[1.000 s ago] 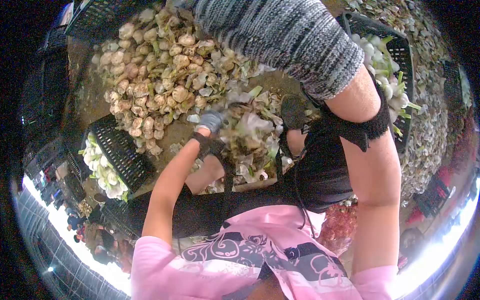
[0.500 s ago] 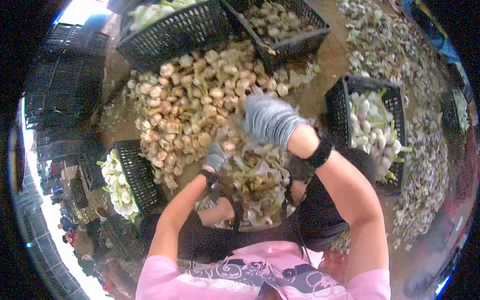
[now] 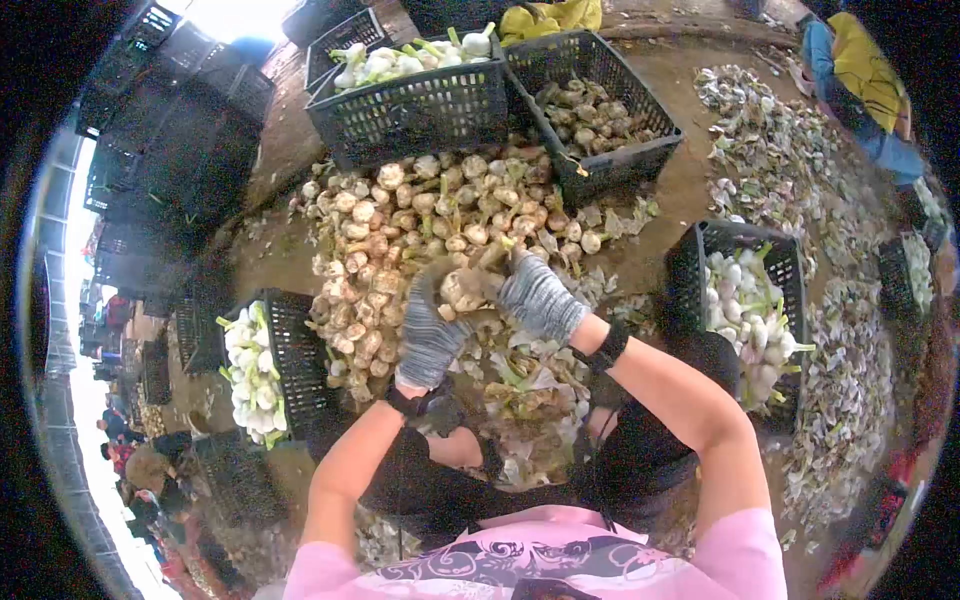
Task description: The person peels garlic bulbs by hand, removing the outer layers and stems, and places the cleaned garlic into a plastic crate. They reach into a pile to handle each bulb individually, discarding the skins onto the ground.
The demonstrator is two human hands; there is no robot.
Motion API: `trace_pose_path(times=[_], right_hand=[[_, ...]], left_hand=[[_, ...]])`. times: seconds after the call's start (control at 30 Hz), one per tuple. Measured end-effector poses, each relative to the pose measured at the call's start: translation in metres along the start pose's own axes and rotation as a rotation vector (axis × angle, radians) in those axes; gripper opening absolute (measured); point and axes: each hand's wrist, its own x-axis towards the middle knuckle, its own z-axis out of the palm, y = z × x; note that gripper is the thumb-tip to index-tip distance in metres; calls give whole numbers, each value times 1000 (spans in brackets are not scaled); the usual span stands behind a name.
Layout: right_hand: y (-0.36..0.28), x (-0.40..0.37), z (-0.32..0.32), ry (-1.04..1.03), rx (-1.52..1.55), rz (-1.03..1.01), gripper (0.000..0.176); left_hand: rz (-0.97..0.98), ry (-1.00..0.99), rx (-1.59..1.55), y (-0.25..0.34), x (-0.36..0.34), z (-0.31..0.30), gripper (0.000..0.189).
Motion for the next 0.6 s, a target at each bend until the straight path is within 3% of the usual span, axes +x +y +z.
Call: trace_pose_path(times=[0.03, 0.07, 0.1, 0.17, 0.23, 0.3, 0.33, 0.37, 0.43, 0.47, 0.5, 0.57, 0.6], right_hand=[[15, 1, -4, -12, -238, -96, 26], [-29, -3, 1, 57, -8, 7, 29], [-31, -3, -1, 73, -17, 30, 29], [-30, 3, -12, -62, -120, 150, 29], [3, 5, -14, 63, -84, 54, 27], [6, 9, -22, 25, -629, -207, 27], [6, 9, -23, 42, -775, -510, 27], [5, 8, -25, 40, -778, -504, 27], [2, 7, -30, 3, -834, -287, 29], [-5, 8, -37, -122, -1233, -652, 29], [-3, 9, -35, -126, -1232, -650, 29], [2, 10, -26, 5, -334, -56, 25], [-16, 7, -28, -86, -390, 7, 29]], left_hand=[[7, 5, 30, 0, 1, 1, 68], [8, 7, 57, 1, -1, 1, 67], [-37, -15, -17, 5, 0, 1, 63], [-194, -62, -443, -2, 0, 6, 65], [-219, -62, -494, -13, 2, 8, 64], [-242, -48, -537, -10, 5, 7, 64], [-246, -44, -514, -6, 5, 4, 65], [-249, -39, -491, -3, 7, 3, 67], [-240, -32, -557, -5, 9, 1, 65], [-303, -47, -628, 0, 12, -3, 64], [-366, -61, -699, 2, 14, -5, 64], [-361, -77, -694, -5, 13, -7, 57], [-483, -122, -880, 1, 15, -10, 55]])
